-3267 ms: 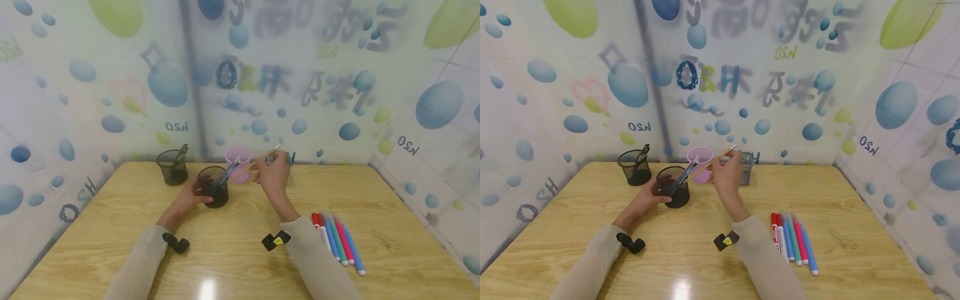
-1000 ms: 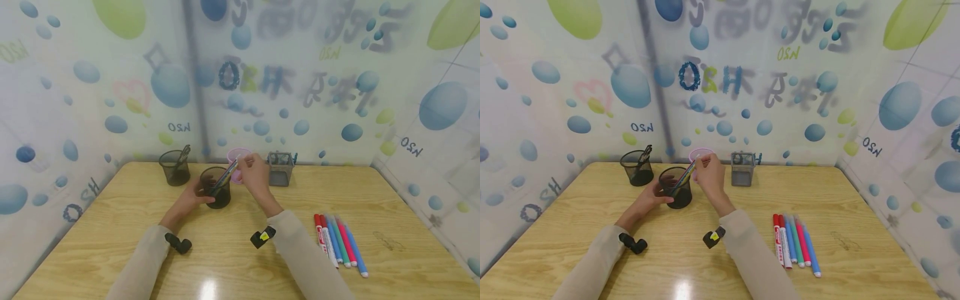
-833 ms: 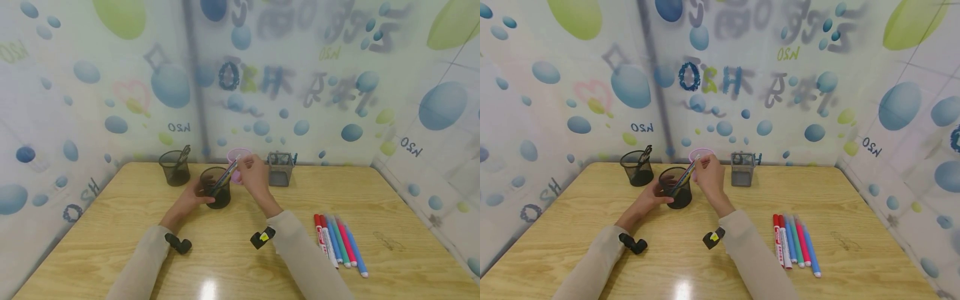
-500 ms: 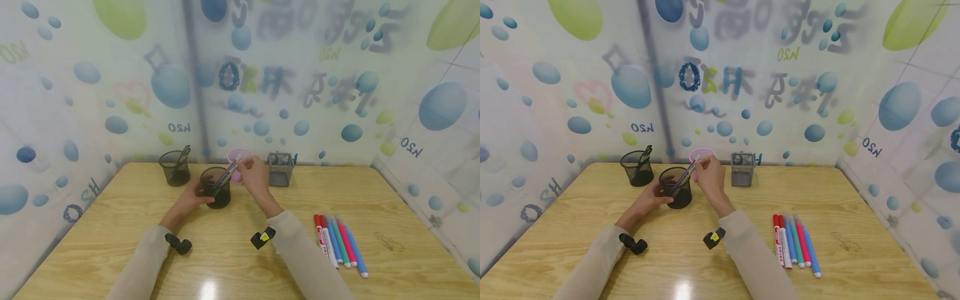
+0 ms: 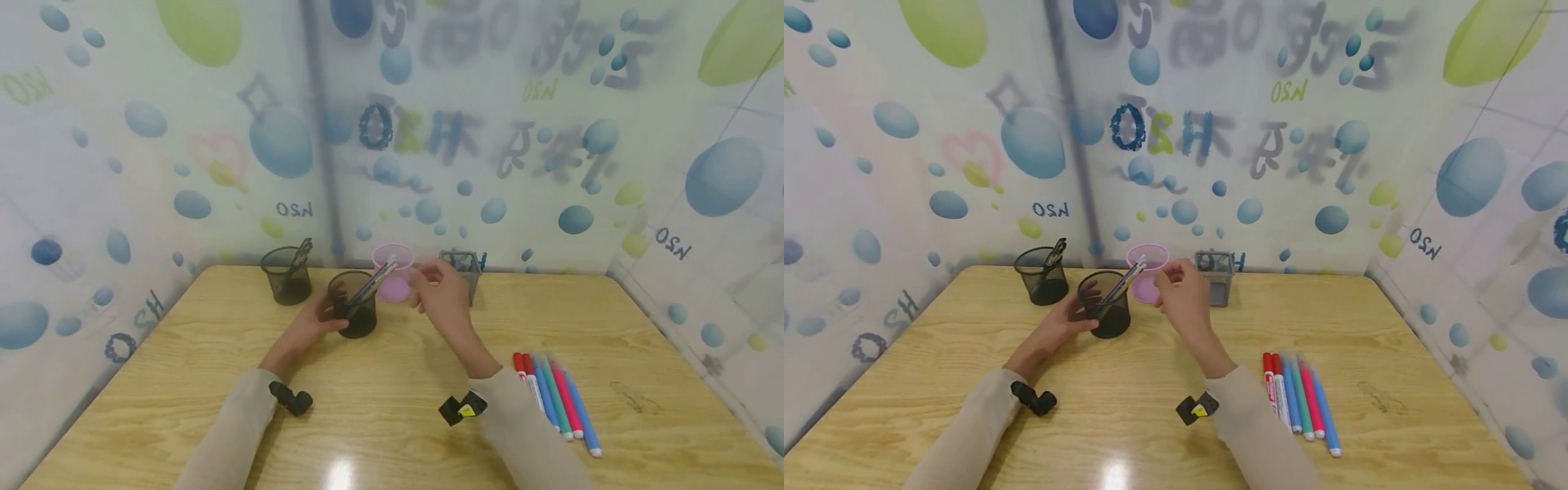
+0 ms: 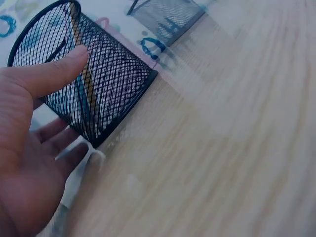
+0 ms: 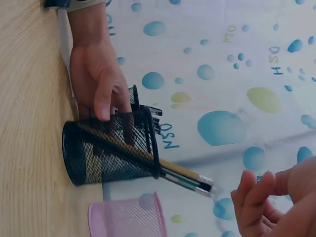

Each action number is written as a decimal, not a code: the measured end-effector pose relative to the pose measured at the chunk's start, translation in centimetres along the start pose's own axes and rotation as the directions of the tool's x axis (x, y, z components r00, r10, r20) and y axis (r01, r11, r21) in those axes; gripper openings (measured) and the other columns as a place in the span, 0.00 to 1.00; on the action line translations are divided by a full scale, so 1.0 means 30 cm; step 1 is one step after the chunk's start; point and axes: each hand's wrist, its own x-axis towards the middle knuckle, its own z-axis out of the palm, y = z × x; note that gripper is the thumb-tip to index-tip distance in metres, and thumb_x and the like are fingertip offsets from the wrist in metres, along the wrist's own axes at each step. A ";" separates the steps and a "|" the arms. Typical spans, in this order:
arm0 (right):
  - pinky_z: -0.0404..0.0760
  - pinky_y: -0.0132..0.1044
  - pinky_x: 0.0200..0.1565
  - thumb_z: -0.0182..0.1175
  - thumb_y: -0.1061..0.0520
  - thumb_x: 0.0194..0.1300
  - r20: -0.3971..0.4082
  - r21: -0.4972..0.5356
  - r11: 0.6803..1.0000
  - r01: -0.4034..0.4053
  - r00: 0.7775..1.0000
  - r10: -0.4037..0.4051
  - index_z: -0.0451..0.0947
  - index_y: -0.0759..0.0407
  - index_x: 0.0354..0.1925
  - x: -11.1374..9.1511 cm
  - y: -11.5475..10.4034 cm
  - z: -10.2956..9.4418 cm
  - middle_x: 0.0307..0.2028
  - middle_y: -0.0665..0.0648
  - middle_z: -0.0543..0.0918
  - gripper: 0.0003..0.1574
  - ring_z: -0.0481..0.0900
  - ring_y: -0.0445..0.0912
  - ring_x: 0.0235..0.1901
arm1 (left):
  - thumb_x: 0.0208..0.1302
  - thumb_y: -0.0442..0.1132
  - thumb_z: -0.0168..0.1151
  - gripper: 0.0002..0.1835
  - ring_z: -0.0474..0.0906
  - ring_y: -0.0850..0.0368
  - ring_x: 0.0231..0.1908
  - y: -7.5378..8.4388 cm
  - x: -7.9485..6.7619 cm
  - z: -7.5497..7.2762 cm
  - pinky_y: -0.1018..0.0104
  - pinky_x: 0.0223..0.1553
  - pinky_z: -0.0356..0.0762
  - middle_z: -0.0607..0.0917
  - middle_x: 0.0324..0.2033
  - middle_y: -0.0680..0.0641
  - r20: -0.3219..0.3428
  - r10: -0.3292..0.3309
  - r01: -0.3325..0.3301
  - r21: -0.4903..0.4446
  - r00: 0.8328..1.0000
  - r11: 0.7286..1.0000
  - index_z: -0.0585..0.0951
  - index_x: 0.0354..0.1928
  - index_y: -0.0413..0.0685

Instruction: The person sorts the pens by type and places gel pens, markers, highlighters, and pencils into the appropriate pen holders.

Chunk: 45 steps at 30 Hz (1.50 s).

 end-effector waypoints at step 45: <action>0.74 0.32 0.14 0.64 0.59 0.61 0.075 -0.610 0.782 -0.127 0.973 0.217 0.77 0.71 0.47 -0.326 0.210 -0.543 0.34 0.61 0.85 0.20 0.75 0.43 0.13 | 0.50 0.41 0.75 0.48 0.59 0.37 0.63 0.005 0.098 0.081 0.50 0.65 0.58 0.63 0.64 0.33 -0.590 -0.163 0.307 0.152 0.791 0.939 0.57 0.67 0.33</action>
